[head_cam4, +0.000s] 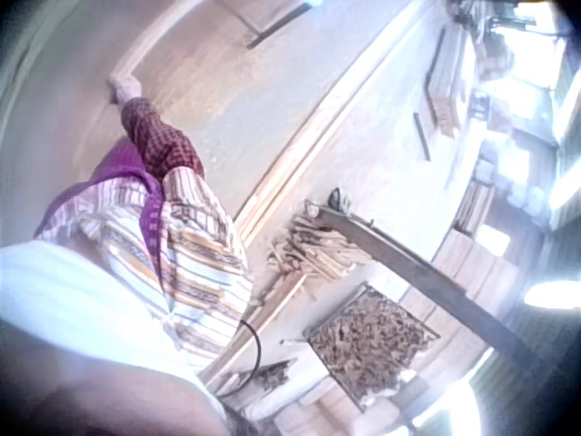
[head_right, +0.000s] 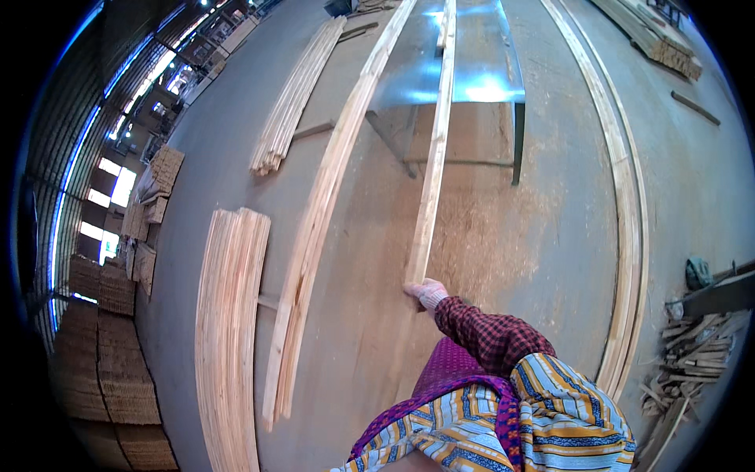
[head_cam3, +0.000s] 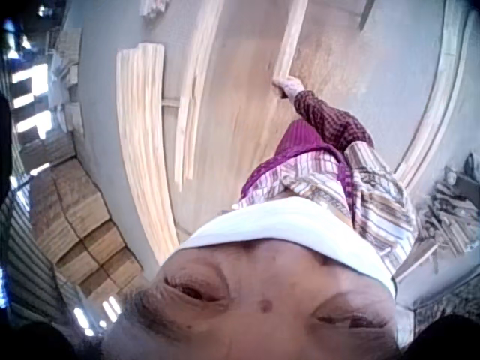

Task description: The person selects long wood planks from a stack, places them on a metal table, and uses a handheld scraper tool to remove imperfections from the surfaces.

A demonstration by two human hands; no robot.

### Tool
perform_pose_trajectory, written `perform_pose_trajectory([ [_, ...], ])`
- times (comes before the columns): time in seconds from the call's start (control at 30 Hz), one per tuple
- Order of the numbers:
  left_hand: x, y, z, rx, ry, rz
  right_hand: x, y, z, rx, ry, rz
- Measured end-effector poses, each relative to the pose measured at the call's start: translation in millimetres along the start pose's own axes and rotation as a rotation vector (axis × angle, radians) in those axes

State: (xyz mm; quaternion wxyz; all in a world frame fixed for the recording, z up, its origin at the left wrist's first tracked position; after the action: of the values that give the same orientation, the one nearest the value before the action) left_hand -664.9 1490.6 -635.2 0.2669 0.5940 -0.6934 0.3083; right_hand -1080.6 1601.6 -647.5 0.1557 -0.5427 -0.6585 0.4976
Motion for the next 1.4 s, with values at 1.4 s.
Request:
perform_pose_trajectory([
  [1.4, 236, 1150, -134, -0.5, 0.355, -0.924, 850, -581, 428, -0.243, -0.134, -1.313],
])
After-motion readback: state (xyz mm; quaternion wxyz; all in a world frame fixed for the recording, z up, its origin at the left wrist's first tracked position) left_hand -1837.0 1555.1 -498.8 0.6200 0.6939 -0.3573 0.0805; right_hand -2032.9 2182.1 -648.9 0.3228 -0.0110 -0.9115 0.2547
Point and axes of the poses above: each hand's wrist, its own z-axis towards the middle knuckle, its own x-axis out of the back of the hand, y = z × x, the point moved 10 cm from there along z, towards the middle knuckle, and after that the axes turned 15 degrees about x, right-handed, at the moved point
